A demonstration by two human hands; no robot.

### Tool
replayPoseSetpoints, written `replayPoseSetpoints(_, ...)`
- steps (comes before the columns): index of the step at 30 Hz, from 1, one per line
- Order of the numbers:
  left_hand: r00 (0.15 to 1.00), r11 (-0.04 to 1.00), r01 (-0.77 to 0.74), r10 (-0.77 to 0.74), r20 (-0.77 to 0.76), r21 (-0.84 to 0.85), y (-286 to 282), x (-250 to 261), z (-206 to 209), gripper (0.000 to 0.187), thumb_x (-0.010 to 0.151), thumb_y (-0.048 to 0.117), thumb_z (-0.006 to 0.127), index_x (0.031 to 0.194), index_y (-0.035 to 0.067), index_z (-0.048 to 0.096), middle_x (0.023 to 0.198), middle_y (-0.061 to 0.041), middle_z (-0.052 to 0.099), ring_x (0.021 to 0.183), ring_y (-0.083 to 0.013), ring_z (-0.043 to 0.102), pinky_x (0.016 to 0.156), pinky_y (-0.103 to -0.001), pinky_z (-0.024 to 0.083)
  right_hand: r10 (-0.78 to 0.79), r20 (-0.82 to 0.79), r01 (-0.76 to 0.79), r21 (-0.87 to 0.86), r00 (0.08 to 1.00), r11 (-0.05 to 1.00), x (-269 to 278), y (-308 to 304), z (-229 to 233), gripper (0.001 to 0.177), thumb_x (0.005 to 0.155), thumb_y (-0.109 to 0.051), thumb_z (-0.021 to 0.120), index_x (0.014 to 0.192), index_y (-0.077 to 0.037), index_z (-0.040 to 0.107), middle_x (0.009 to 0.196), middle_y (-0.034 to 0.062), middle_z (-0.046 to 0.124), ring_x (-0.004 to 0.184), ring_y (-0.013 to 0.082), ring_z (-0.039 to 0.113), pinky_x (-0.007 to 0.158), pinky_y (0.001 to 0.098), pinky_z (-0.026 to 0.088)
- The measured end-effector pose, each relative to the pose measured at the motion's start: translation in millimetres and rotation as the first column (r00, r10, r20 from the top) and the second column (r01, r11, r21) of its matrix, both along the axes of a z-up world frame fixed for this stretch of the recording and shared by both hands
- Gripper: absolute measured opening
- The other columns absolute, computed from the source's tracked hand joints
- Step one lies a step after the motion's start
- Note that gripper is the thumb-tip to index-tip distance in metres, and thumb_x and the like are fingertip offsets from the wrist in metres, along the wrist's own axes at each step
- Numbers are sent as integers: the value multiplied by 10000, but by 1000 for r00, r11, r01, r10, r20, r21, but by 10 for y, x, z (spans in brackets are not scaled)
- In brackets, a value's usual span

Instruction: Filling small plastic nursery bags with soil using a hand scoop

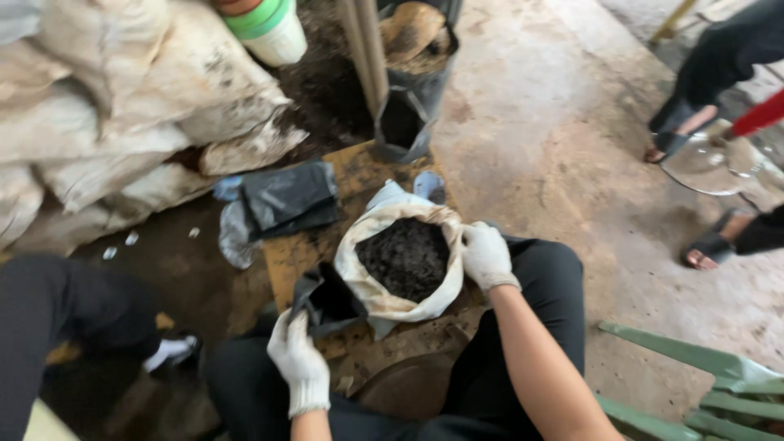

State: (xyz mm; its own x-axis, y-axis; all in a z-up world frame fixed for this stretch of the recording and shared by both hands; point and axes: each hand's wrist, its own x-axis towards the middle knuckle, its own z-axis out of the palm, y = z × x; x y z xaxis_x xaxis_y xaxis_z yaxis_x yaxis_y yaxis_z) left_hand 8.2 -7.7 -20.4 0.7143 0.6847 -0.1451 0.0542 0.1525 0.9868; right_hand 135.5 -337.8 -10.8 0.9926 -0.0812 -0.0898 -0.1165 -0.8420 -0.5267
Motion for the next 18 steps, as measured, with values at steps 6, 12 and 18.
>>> replayPoseSetpoints(6, 997, 955, 32, -9, -78, 296, -84, -102, 525, 100, 922, 132, 700, 865, 57, 731, 738, -107, 682, 841, -161, 651, 859, -361, 511, -123, -162, 125, 0, 979, 992, -146, 76, 95, 292, 1026, -365, 455, 1104, -140, 624, 1100, 212, 699, 1093, 452, 671, 971, 581, 540)
replayPoseSetpoints(12, 977, 931, -46, 118, -179, 363, -76, -171, 877, 331, 908, 207, 762, 1214, 104, 685, 1106, -121, 722, 1097, -280, 690, 957, -420, 533, -397, -14, 393, 185, 918, 901, -328, 91, 313, 235, 1060, -386, 515, 1203, -253, 646, 1022, 150, 760, 1075, 412, 691, 957, 536, 532)
replayPoseSetpoints(18, 957, 546, -186, 290, 24, 817, 50, -213, 551, 337, 788, 207, 826, 1117, 149, 783, 870, -89, 757, 779, -281, 715, 722, -386, 563, -353, 422, 135, 464, 835, 875, -724, 191, 968, 145, 1086, -122, 696, 1164, -9, 742, 912, 190, 698, 803, 246, 662, 728, 393, 540)
